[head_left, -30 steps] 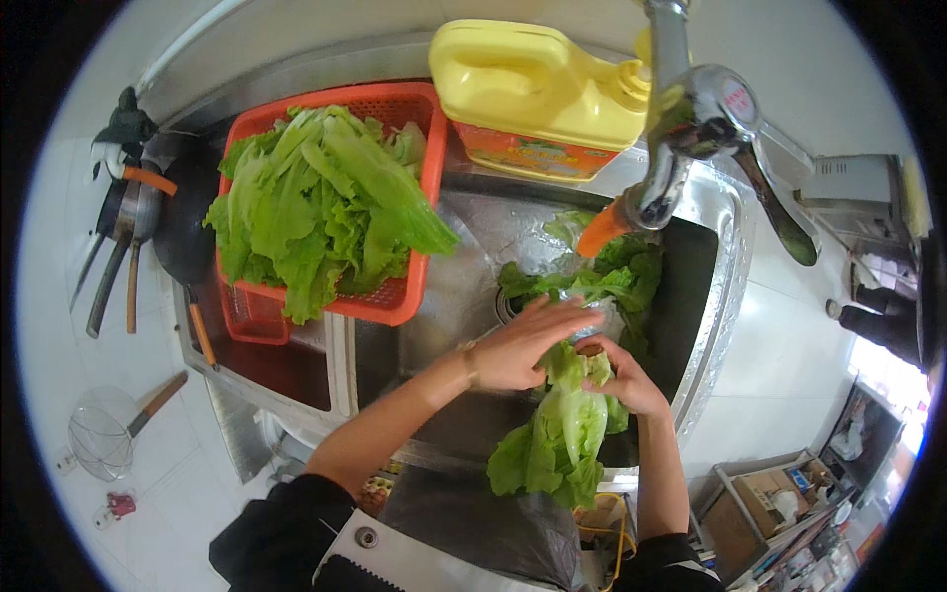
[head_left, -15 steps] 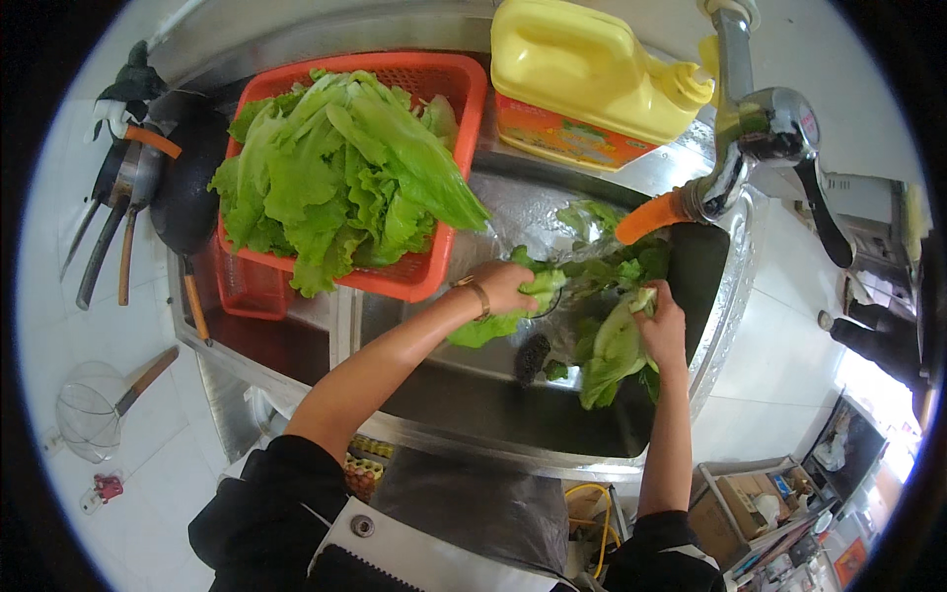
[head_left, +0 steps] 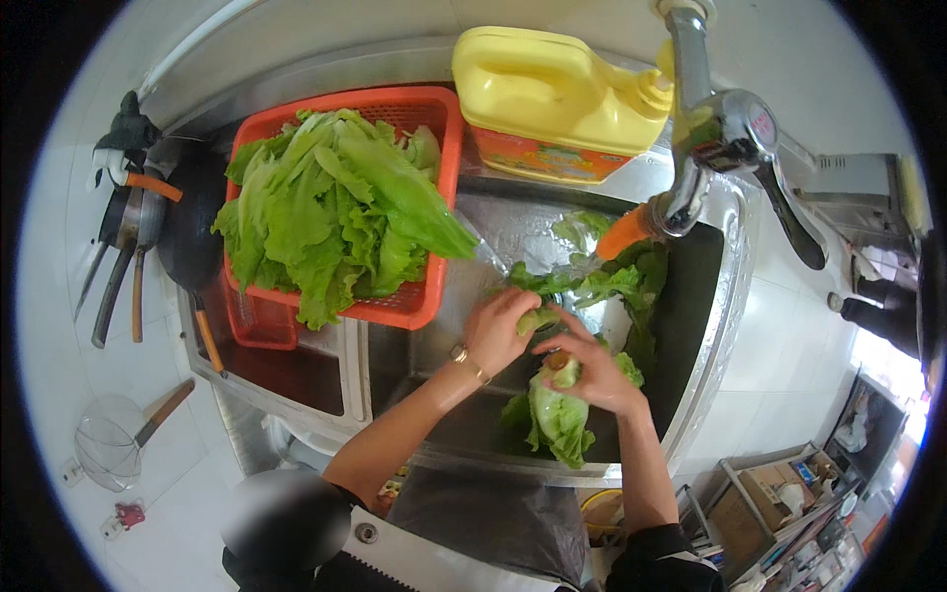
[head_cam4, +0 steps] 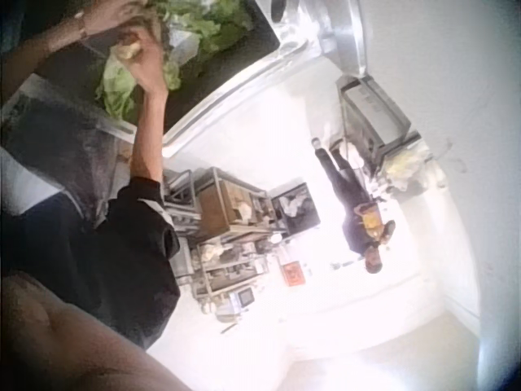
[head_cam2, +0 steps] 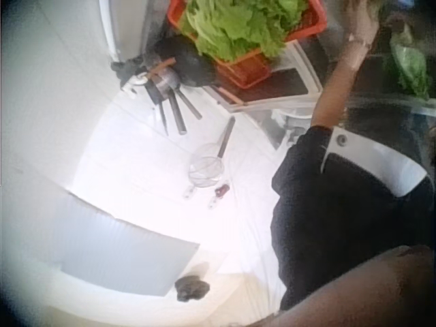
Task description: The person washes lettuce leaves under running tap water in a stainless steel sink, rinsing each leaf and placing it into an orange basket. The person occasionally removes debris from the sink and continues rinsing additional leaves.
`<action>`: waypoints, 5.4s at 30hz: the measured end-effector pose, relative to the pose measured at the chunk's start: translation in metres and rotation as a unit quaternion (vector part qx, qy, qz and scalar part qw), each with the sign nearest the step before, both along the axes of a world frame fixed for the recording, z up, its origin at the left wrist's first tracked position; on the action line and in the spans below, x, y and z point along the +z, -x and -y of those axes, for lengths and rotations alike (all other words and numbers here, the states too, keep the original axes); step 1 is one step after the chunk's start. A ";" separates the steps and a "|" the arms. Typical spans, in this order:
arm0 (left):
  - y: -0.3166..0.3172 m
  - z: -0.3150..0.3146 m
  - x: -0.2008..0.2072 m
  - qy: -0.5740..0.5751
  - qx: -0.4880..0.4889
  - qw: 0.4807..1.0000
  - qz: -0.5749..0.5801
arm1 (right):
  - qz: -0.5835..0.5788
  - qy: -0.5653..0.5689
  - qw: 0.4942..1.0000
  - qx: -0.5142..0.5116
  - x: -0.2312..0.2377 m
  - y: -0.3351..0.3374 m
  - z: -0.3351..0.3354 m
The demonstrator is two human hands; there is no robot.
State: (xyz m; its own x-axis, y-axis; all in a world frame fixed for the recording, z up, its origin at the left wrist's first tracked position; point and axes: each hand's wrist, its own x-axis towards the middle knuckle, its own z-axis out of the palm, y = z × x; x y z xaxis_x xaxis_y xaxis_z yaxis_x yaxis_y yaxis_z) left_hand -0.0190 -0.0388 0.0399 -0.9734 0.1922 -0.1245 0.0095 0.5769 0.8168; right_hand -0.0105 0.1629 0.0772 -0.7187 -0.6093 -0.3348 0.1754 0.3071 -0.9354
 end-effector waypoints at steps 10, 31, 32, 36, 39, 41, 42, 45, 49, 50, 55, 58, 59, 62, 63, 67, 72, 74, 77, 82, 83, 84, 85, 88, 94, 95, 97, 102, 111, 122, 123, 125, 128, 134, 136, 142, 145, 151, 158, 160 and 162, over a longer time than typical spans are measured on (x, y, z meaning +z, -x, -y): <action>-0.051 0.036 0.021 -0.021 -0.066 0.996 0.047 | -0.073 -0.042 0.993 0.085 -0.013 -0.031 0.041; -0.020 -0.002 0.015 0.298 -0.308 0.898 -0.097 | -0.121 -0.188 0.975 0.000 -0.006 -0.040 0.018; -0.016 -0.002 0.012 0.274 -0.312 0.906 -0.076 | -0.108 -0.191 0.976 0.005 -0.005 -0.040 0.013; -0.003 -0.005 -0.025 0.067 -0.077 0.975 0.195 | -0.109 -0.197 0.973 -0.053 0.000 -0.041 -0.011; 0.015 -0.011 -0.082 -0.088 0.120 0.933 0.328 | -0.076 -0.220 0.964 -0.129 0.008 -0.042 -0.030; 0.016 -0.031 -0.118 0.110 0.070 0.956 0.263 | -0.075 -0.240 0.953 -0.168 0.015 -0.042 -0.042; 0.018 -0.042 -0.131 0.122 0.065 0.956 0.260 | -0.067 -0.235 0.953 -0.178 0.019 -0.042 -0.046; 0.037 -0.091 -0.144 0.073 0.038 0.908 0.411 | -0.074 -0.227 0.949 -0.208 0.033 -0.049 -0.055; 0.065 -0.146 -0.098 -0.269 0.001 0.830 0.488 | -0.064 -0.200 0.942 -0.262 0.046 -0.058 -0.065; 0.072 -0.148 -0.081 -0.238 -0.044 0.838 0.489 | -0.035 -0.162 0.941 -0.294 0.046 -0.058 -0.068; 0.070 -0.109 -0.007 -0.362 -0.278 0.795 0.398 | 0.106 0.108 0.918 -0.366 0.025 -0.041 -0.082; 0.070 -0.080 0.006 -0.312 -0.248 0.821 0.409 | 0.202 0.234 0.882 -0.355 0.009 -0.024 -0.077; 0.076 -0.071 0.004 -0.265 -0.211 0.847 0.410 | 0.218 0.250 0.875 -0.352 0.006 -0.018 -0.074; 0.084 -0.049 -0.001 -0.061 -0.051 0.954 0.289 | 0.196 0.235 0.877 -0.370 0.000 0.000 -0.066; 0.085 -0.044 -0.003 -0.022 0.012 0.970 0.243 | 0.179 0.216 0.881 -0.381 -0.001 0.004 -0.063; 0.081 -0.033 -0.016 -0.257 0.226 0.882 0.323 | 0.133 0.157 0.889 -0.409 -0.009 0.006 -0.055; 0.064 -0.022 -0.007 -0.373 0.268 0.857 0.234 | 0.122 0.099 0.867 -0.473 -0.023 -0.008 -0.054; 0.047 -0.018 0.018 -0.083 0.203 0.975 0.039 | 0.144 0.094 0.834 -0.525 -0.024 -0.009 -0.049; 0.014 0.001 0.078 0.064 0.053 0.990 -0.112 | 0.079 0.056 0.831 -0.547 -0.021 -0.001 -0.029; 0.013 0.052 0.164 0.114 0.180 0.967 -0.140 | -0.090 -0.062 0.907 -0.406 -0.015 0.025 0.023; 0.026 0.073 0.175 0.184 0.179 0.959 -0.120 | -0.065 -0.109 0.909 -0.397 -0.014 0.030 0.030; 0.039 0.088 0.183 0.247 0.181 0.945 -0.114 | -0.080 -0.114 0.914 -0.382 -0.014 0.035 0.038; 0.048 0.089 0.184 0.356 0.176 0.912 -0.099 | -0.067 -0.130 0.911 -0.385 -0.013 0.038 0.043; 0.073 0.081 0.168 0.514 0.145 0.836 -0.127 | -0.085 -0.127 0.902 -0.403 -0.014 0.041 0.052; 0.084 0.090 0.120 0.470 0.015 0.876 -0.107 | -0.103 -0.130 0.888 -0.429 -0.019 0.031 0.041; 0.083 0.103 0.119 0.474 -0.002 0.875 -0.100 | -0.132 -0.115 0.879 -0.444 -0.022 0.032 0.036; 0.084 0.128 0.121 0.482 -0.047 0.865 -0.130 | 0.012 -0.003 0.851 -0.525 -0.028 0.035 0.027; 0.057 0.129 0.140 0.412 -0.044 0.882 -0.227 | 0.235 0.220 0.738 -0.593 -0.050 0.032 0.015; -0.025 0.022 0.095 -0.016 0.091 0.989 -0.114 | 0.376 0.340 0.656 -0.559 -0.076 0.005 0.016; 0.001 -0.023 0.034 0.060 0.048 0.989 -0.129 | 0.092 0.340 0.749 -0.561 -0.050 -0.007 0.015; -0.002 -0.028 0.031 0.058 0.057 0.990 -0.117 | 0.090 0.315 0.746 -0.580 -0.050 -0.005 0.016; -0.007 -0.032 0.025 0.048 0.069 0.992 -0.096 | 0.057 0.293 0.751 -0.589 -0.050 -0.002 0.016; -0.010 -0.034 0.019 0.029 0.067 0.996 -0.055 | -0.029 0.118 0.813 -0.570 -0.050 0.001 0.011; 0.010 -0.033 0.015 -0.015 0.063 0.995 -0.077 | -0.123 0.011 0.892 -0.436 -0.041 0.009 -0.003; 0.023 -0.033 0.018 -0.068 0.018 0.996 -0.058 | -0.068 0.043 0.897 -0.435 -0.035 0.013 -0.003; 0.060 -0.036 0.024 -0.018 -0.200 0.978 -0.046 | -0.105 -0.085 0.949 -0.286 -0.010 0.029 -0.010; 0.059 -0.041 0.023 0.046 -0.234 0.971 -0.022 | -0.113 -0.146 0.959 -0.216 -0.005 0.030 -0.018; 0.034 -0.061 0.007 0.214 -0.275 0.934 -0.084 | -0.102 -0.220 0.959 -0.145 -0.028 0.010 -0.020; 0.013 -0.041 0.005 0.224 -0.350 0.909 -0.020 | -0.061 -0.130 0.986 -0.082 -0.026 -0.003 -0.026; 0.017 -0.030 0.011 0.192 -0.401 0.896 -0.011 | -0.103 -0.108 0.986 -0.078 -0.016 -0.004 -0.031; 0.029 -0.021 0.013 0.152 -0.464 0.873 -0.016 | -0.117 -0.131 0.984 -0.034 -0.011 -0.004 -0.035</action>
State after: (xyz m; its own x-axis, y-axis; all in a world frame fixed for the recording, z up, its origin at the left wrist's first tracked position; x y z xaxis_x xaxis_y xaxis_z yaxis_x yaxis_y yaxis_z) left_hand -0.0485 -0.0177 0.0526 -0.4196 0.8627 -0.2824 0.6074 0.4981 0.6188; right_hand -0.0067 0.1976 0.0659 -0.8305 -0.4725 -0.2951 -0.0070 0.5385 -0.8426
